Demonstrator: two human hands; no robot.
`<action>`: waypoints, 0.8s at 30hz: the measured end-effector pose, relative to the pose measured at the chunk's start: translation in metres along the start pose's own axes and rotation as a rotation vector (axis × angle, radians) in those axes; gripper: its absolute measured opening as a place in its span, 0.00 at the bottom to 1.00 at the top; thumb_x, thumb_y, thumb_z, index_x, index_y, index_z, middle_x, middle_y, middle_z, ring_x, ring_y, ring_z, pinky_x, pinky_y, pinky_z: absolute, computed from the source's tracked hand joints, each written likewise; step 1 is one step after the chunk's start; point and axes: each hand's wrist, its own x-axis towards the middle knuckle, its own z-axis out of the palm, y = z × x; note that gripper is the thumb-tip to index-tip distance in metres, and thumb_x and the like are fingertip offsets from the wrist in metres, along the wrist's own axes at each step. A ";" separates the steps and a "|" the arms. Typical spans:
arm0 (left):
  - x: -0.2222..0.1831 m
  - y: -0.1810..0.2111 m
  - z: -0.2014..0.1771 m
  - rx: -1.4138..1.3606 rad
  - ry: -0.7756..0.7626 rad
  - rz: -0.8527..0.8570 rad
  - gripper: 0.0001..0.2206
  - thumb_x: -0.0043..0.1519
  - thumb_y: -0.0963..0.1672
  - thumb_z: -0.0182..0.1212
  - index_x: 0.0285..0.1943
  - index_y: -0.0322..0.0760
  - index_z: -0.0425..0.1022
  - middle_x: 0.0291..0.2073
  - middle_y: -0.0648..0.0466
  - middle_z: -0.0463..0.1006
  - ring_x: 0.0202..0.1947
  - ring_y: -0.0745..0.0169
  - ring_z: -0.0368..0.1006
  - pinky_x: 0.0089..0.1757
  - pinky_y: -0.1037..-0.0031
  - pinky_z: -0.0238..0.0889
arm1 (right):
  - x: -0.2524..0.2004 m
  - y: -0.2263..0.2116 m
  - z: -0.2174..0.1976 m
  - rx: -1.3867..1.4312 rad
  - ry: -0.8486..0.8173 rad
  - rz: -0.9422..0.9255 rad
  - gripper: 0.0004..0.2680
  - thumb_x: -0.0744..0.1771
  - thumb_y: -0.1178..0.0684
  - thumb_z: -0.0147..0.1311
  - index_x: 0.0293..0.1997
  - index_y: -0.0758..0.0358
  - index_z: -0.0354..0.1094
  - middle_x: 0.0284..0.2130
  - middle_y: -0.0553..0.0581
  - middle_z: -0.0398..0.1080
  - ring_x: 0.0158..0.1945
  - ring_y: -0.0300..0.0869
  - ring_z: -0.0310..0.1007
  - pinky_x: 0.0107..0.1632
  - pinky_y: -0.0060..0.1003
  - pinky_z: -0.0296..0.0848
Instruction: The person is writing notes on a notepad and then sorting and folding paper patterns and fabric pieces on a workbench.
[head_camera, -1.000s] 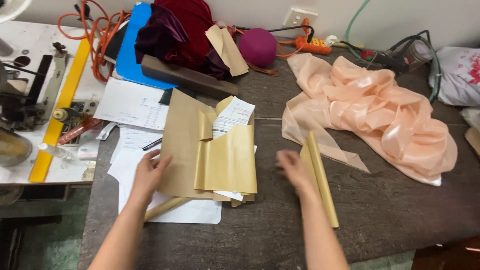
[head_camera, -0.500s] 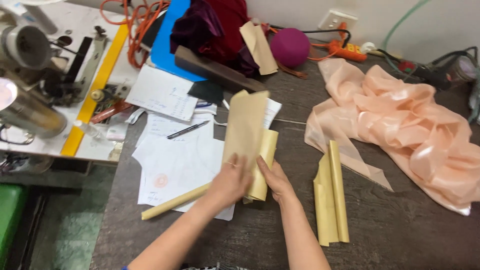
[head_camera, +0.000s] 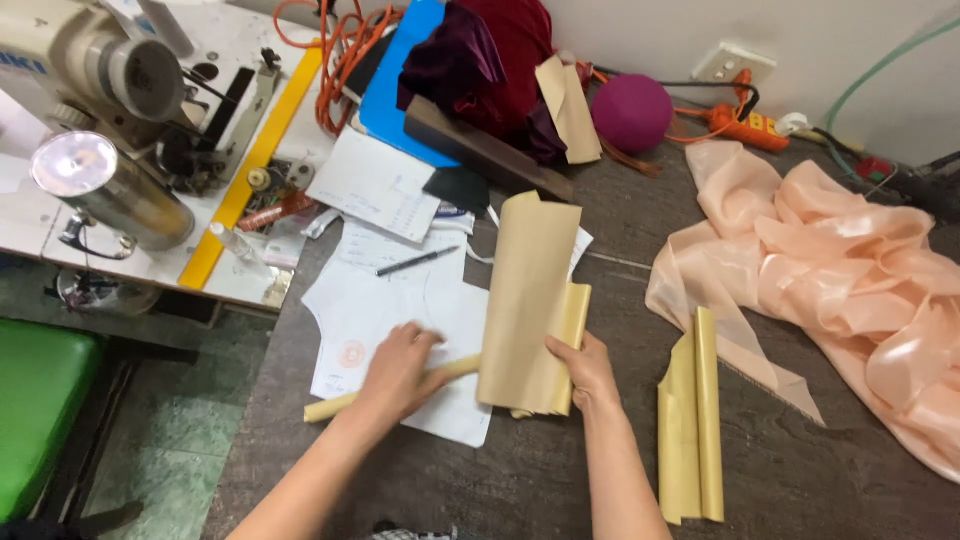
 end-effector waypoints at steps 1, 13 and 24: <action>-0.005 -0.015 -0.001 0.171 -0.027 -0.033 0.24 0.50 0.50 0.66 0.55 0.41 0.69 0.44 0.49 0.70 0.48 0.46 0.69 0.45 0.58 0.68 | 0.000 -0.004 -0.004 0.031 -0.009 0.020 0.17 0.59 0.61 0.64 0.50 0.74 0.67 0.34 0.70 0.72 0.37 0.55 0.74 0.39 0.52 0.73; -0.042 -0.051 0.027 0.186 -0.205 0.238 0.15 0.45 0.39 0.60 0.41 0.51 0.74 0.37 0.57 0.68 0.39 0.54 0.63 0.38 0.63 0.56 | 0.004 -0.048 -0.024 -0.005 -0.433 -0.006 0.18 0.57 0.58 0.61 0.50 0.73 0.68 0.44 0.66 0.74 0.43 0.49 0.74 0.45 0.46 0.75; -0.054 -0.046 0.025 0.136 -0.054 0.260 0.16 0.43 0.41 0.61 0.40 0.51 0.73 0.35 0.56 0.67 0.40 0.51 0.63 0.38 0.62 0.55 | 0.038 -0.064 0.086 -0.928 -0.796 -0.480 0.09 0.64 0.47 0.51 0.42 0.57 0.70 0.52 0.51 0.59 0.59 0.45 0.56 0.60 0.42 0.53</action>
